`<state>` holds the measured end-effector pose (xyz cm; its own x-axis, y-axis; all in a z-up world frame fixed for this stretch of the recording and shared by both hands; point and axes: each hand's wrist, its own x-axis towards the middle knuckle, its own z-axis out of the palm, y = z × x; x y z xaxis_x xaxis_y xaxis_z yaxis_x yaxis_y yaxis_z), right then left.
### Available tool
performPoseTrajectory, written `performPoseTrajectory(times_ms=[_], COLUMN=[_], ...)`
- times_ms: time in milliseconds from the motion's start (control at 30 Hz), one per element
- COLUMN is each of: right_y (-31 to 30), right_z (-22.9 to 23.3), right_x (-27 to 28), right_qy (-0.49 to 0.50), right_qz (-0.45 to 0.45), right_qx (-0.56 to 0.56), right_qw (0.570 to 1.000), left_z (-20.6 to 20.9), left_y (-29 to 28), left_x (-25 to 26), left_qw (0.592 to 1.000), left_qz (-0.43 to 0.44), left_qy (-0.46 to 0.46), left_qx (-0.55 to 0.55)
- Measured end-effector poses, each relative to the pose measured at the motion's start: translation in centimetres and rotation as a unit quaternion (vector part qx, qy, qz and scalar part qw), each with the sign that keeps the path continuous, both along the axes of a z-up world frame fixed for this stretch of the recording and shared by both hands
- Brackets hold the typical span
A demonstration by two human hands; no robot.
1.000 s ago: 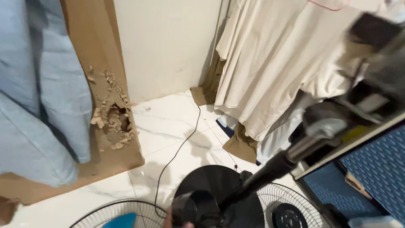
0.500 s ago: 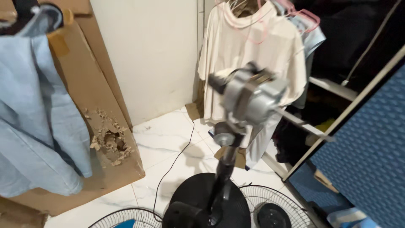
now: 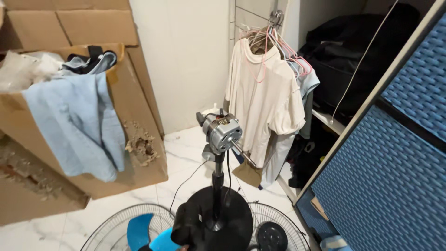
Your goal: The person uses a screwdriver to remove screws from the back housing of a standing fan. They detach the rear cover and then remove the motor assembly from the fan stand, placing the parts on the floor.
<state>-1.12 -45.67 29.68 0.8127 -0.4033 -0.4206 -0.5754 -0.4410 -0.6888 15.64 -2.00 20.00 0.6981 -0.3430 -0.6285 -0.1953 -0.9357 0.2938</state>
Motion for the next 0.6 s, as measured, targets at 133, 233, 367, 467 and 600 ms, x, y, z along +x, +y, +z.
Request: performPoseTrajectory(times_ms=[133,233,367,467,600], right_y=[-1.3,2.4,8.6,11.0,11.8], right_z=[9.5,18.1,28.8,33.5,34.5], right_x=[1.8,5.3,11.4,15.7,19.4], right_qy=[-0.175,-0.359,-0.376,-0.36,-0.282], right_qz=[0.035,0.1,0.139,0.156,0.183], right_qx=[-0.069,-0.137,-0.197,-0.196,-0.148], right_qw=[0.981,0.918,0.895,0.899,0.93], left_z=[1.0,2.2,6.7,12.8,22.9], left_y=[1.1,2.6,4.0,3.1,-0.6], left_x=[-0.3,0.0,0.6,1.2,2.8], left_qw=[0.998,0.992,0.964,0.919,0.833], left_qz=[-0.003,-0.016,-0.033,-0.007,0.019], left_qy=[-0.039,-0.079,-0.144,-0.205,-0.311], left_qx=[-0.044,-0.094,-0.223,-0.336,-0.458])
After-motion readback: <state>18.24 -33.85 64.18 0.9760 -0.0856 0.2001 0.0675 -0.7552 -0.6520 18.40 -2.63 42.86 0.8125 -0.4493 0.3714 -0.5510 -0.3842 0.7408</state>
